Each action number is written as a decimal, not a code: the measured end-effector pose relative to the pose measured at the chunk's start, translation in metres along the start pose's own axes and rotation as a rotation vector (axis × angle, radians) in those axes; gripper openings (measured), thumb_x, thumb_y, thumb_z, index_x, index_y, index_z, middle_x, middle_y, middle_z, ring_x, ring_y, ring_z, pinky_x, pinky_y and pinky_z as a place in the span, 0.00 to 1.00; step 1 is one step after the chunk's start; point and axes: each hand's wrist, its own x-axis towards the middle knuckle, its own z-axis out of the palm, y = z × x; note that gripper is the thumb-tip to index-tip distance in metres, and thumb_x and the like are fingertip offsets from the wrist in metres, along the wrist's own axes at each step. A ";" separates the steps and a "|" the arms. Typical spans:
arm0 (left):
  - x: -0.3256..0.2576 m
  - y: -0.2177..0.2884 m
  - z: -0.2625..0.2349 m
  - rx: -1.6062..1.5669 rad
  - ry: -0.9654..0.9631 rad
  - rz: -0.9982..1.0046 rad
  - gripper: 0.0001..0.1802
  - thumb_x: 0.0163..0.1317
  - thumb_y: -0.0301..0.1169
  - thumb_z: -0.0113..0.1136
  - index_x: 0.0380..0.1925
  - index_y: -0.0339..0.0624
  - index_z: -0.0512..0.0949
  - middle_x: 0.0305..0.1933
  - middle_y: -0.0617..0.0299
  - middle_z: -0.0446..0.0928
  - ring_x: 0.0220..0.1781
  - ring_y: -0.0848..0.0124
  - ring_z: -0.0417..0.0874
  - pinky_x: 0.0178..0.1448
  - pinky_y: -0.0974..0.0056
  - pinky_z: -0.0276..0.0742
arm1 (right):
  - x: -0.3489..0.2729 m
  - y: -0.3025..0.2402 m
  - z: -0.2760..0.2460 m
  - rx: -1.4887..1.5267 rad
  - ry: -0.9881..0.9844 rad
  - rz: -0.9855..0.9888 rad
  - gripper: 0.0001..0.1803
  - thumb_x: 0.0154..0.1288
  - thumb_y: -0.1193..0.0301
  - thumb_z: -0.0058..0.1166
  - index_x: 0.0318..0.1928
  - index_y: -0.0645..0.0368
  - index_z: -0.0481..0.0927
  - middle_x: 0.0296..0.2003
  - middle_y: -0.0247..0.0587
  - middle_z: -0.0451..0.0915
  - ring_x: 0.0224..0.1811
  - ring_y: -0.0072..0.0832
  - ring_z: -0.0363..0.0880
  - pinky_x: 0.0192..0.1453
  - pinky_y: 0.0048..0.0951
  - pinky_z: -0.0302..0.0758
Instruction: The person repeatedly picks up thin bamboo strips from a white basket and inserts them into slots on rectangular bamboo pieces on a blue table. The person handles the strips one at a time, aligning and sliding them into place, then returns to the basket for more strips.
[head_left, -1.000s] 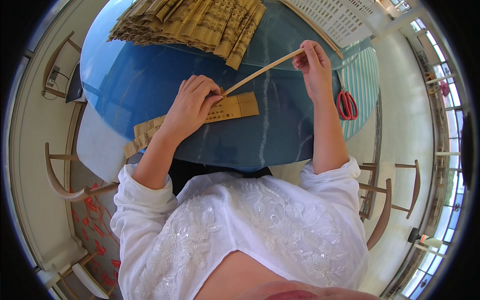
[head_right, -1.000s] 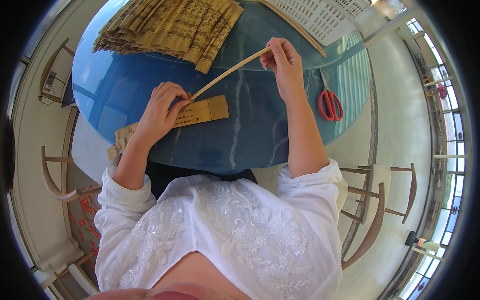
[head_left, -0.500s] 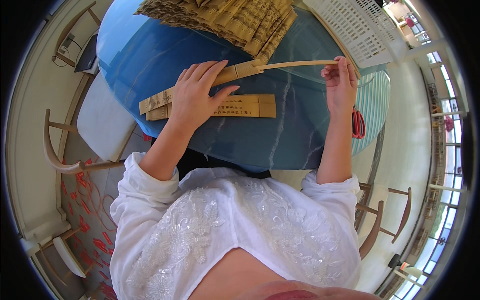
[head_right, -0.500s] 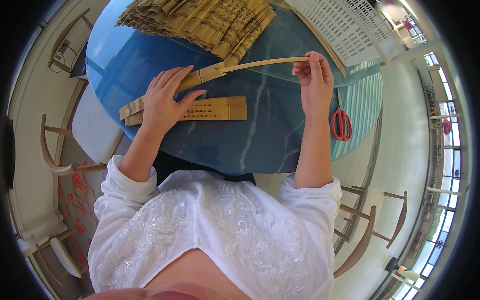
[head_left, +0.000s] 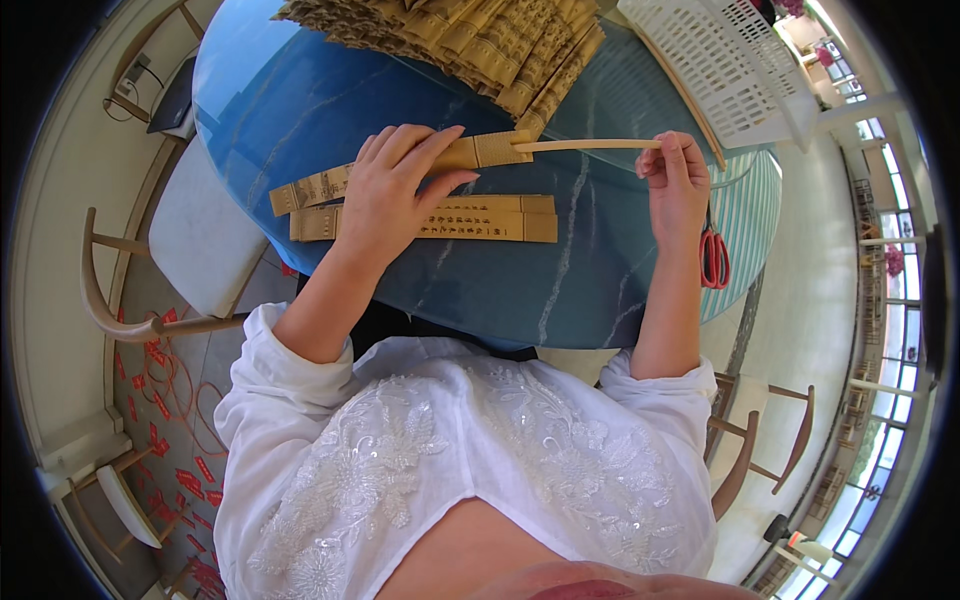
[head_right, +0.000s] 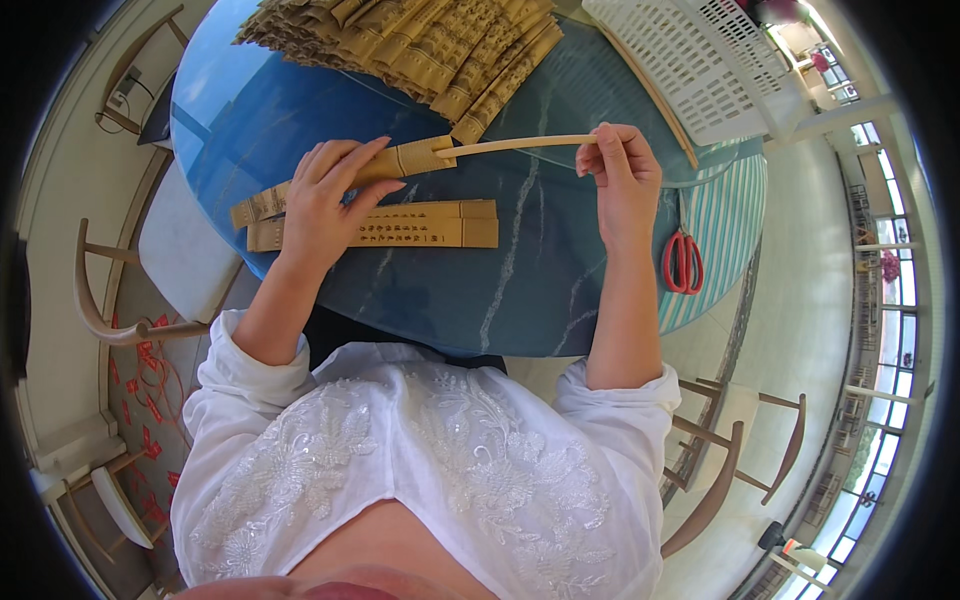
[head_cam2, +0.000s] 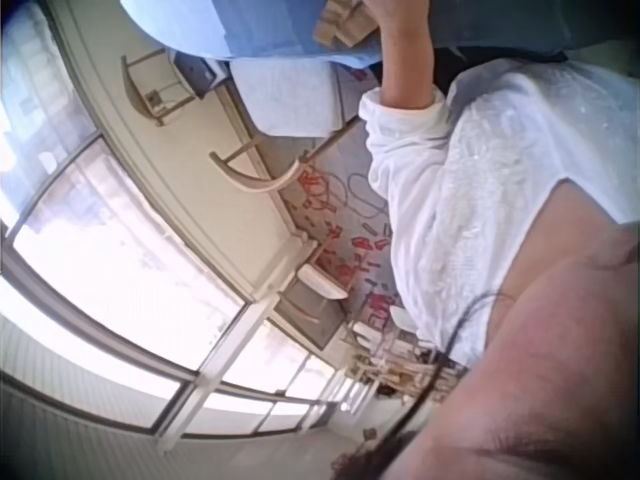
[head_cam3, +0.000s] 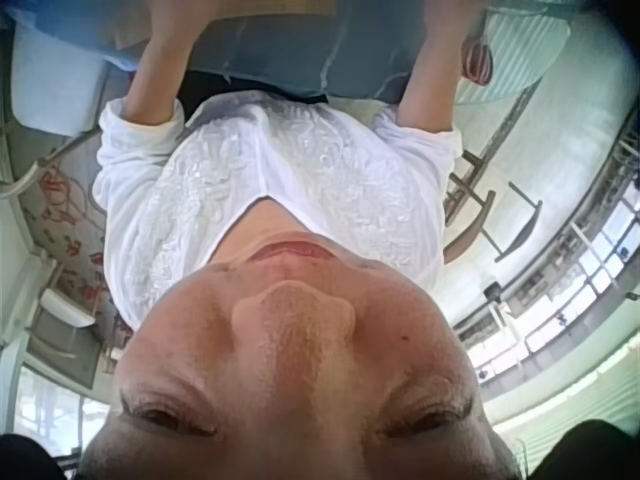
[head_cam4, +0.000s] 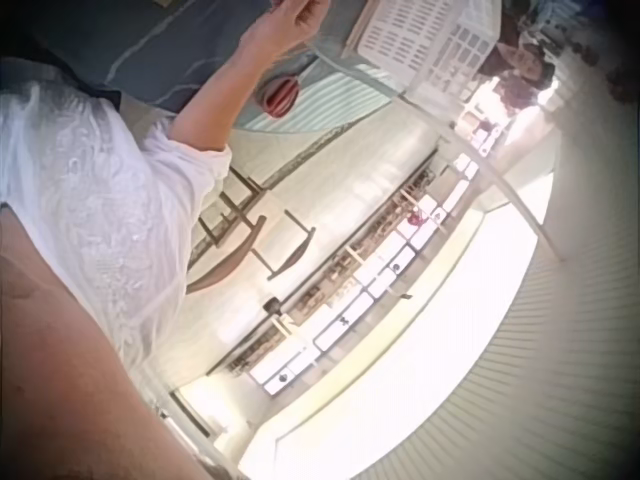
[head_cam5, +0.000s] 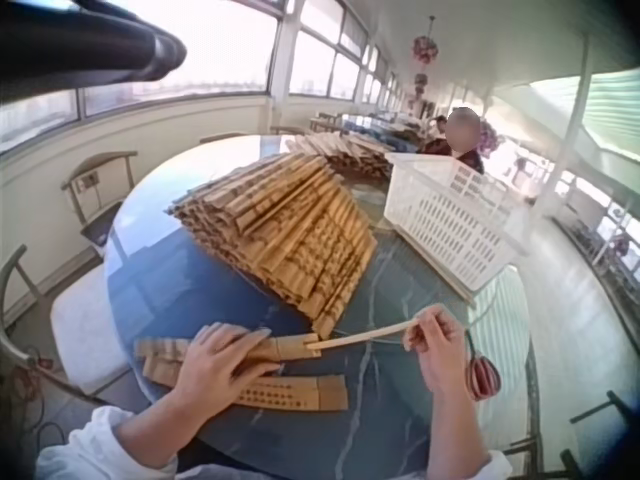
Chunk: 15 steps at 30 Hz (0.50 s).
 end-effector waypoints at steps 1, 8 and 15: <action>0.000 0.000 0.000 0.005 -0.003 0.021 0.26 0.48 0.33 0.75 0.49 0.42 0.82 0.40 0.61 0.78 0.41 0.62 0.79 0.47 0.59 0.75 | -0.002 0.000 0.004 -0.019 -0.038 0.035 0.08 0.73 0.69 0.55 0.38 0.61 0.80 0.28 0.37 0.80 0.29 0.21 0.76 0.35 0.22 0.74; -0.001 0.006 0.001 0.043 -0.053 0.104 0.26 0.49 0.38 0.73 0.51 0.44 0.82 0.40 0.62 0.77 0.41 0.63 0.78 0.46 0.59 0.72 | -0.015 0.015 0.034 -0.217 -0.314 0.229 0.05 0.69 0.72 0.59 0.39 0.62 0.83 0.29 0.34 0.81 0.30 0.18 0.77 0.35 0.19 0.74; -0.001 0.003 0.000 0.066 -0.045 0.076 0.27 0.49 0.37 0.73 0.51 0.43 0.82 0.41 0.62 0.77 0.41 0.63 0.78 0.46 0.59 0.72 | -0.011 0.010 0.030 -0.182 -0.338 0.292 0.08 0.71 0.72 0.57 0.45 0.64 0.84 0.31 0.34 0.82 0.33 0.18 0.77 0.39 0.20 0.75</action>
